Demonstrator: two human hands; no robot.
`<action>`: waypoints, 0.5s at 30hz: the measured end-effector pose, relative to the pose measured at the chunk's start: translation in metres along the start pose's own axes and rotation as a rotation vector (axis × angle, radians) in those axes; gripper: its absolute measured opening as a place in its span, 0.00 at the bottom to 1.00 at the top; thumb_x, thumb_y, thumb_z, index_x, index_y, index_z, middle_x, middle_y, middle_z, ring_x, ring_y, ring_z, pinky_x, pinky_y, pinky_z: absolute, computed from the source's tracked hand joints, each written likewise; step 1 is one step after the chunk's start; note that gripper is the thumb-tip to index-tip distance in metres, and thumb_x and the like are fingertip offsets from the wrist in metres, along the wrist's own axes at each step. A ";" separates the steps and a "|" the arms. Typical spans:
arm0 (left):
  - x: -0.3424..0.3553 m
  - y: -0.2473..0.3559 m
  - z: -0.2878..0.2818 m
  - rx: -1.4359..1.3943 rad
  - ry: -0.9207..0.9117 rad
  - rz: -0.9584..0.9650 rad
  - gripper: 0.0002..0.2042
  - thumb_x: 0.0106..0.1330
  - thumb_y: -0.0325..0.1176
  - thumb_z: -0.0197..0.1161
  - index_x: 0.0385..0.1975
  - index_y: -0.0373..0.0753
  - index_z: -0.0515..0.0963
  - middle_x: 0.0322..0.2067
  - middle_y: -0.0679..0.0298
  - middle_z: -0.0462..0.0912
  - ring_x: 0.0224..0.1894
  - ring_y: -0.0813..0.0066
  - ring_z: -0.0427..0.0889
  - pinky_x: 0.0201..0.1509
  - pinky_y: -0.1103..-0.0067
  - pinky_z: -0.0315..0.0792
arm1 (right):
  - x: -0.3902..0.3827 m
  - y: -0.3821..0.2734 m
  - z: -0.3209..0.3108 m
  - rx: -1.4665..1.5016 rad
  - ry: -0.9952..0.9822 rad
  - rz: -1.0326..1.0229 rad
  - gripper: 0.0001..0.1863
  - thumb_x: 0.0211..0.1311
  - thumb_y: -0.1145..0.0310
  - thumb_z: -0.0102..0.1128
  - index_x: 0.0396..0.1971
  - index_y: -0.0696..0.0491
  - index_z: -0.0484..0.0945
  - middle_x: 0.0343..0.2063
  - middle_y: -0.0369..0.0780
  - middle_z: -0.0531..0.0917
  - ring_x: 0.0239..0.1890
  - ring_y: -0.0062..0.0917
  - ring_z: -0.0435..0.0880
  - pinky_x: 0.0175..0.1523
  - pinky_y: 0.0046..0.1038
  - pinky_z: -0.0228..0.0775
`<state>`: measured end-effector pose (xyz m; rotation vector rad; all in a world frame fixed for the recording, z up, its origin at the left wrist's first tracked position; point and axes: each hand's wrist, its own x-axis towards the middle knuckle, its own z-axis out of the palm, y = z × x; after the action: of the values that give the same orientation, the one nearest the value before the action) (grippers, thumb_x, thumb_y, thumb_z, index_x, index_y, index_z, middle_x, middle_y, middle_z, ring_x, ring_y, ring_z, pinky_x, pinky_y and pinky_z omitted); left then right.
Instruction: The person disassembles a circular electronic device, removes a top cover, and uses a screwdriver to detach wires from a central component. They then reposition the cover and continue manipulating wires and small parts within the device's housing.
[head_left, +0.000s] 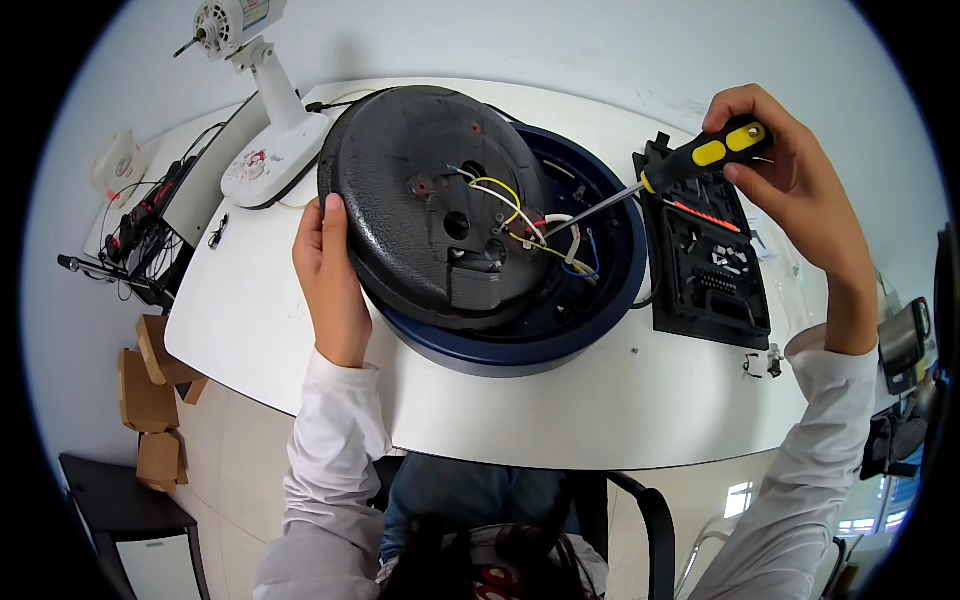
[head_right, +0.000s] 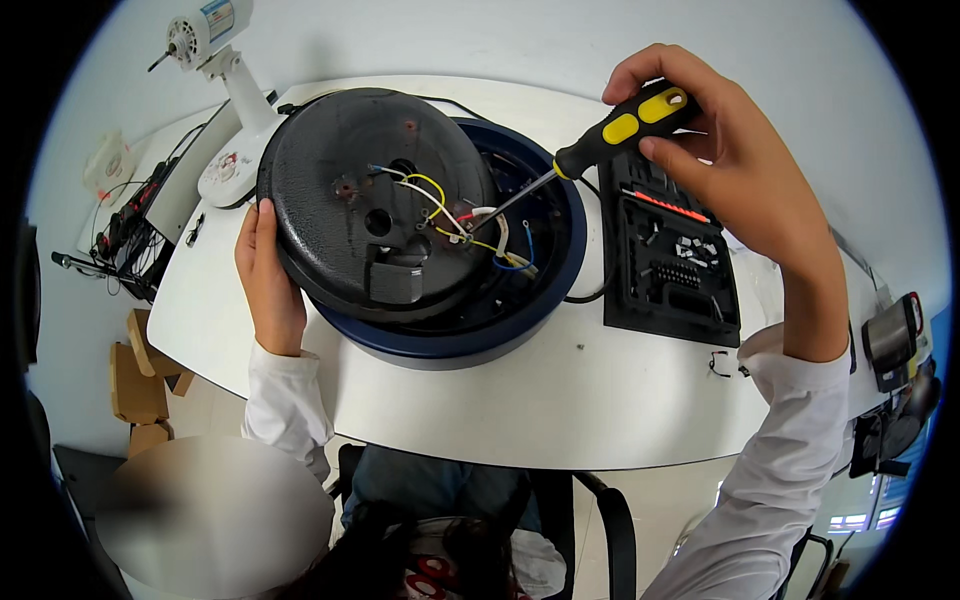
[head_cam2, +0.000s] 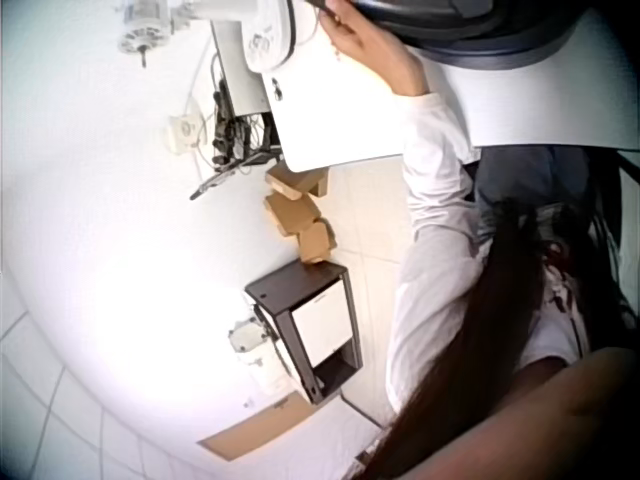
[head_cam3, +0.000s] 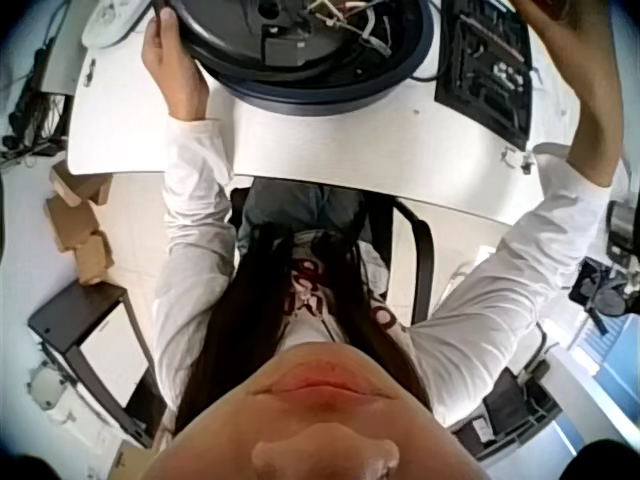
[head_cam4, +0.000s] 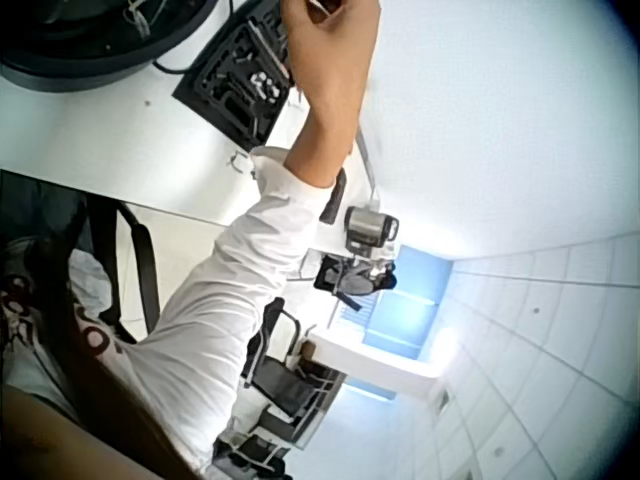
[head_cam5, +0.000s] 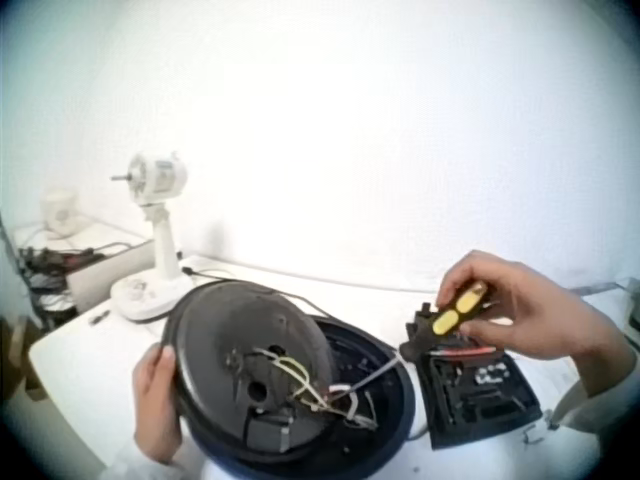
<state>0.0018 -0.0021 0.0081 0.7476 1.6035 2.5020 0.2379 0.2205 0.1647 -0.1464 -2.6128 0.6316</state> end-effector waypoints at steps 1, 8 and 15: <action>0.000 0.000 0.001 -0.001 0.005 0.001 0.15 0.70 0.40 0.49 0.39 0.32 0.73 0.33 0.69 0.77 0.34 0.87 0.69 0.42 0.89 0.62 | -0.002 -0.001 0.001 0.031 0.004 0.017 0.17 0.51 0.85 0.49 0.42 0.54 0.70 0.39 0.36 0.73 0.44 0.21 0.73 0.51 0.23 0.68; 0.001 0.003 -0.006 0.136 0.009 -0.078 0.20 0.68 0.43 0.52 0.49 0.32 0.69 0.43 0.64 0.75 0.45 0.82 0.71 0.53 0.86 0.62 | -0.016 -0.005 0.005 -0.001 0.051 -0.066 0.13 0.47 0.86 0.48 0.32 0.55 0.69 0.37 0.36 0.70 0.42 0.22 0.72 0.50 0.24 0.68; -0.001 0.019 -0.008 0.459 -0.085 0.116 0.20 0.68 0.42 0.52 0.52 0.33 0.65 0.50 0.59 0.69 0.53 0.73 0.65 0.58 0.80 0.56 | -0.029 -0.012 0.012 -0.122 0.111 -0.218 0.11 0.40 0.88 0.48 0.20 0.54 0.64 0.35 0.39 0.68 0.40 0.27 0.74 0.47 0.27 0.67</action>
<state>0.0031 -0.0181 0.0214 1.0001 2.1890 2.1499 0.2583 0.1994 0.1494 0.0636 -2.5146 0.3777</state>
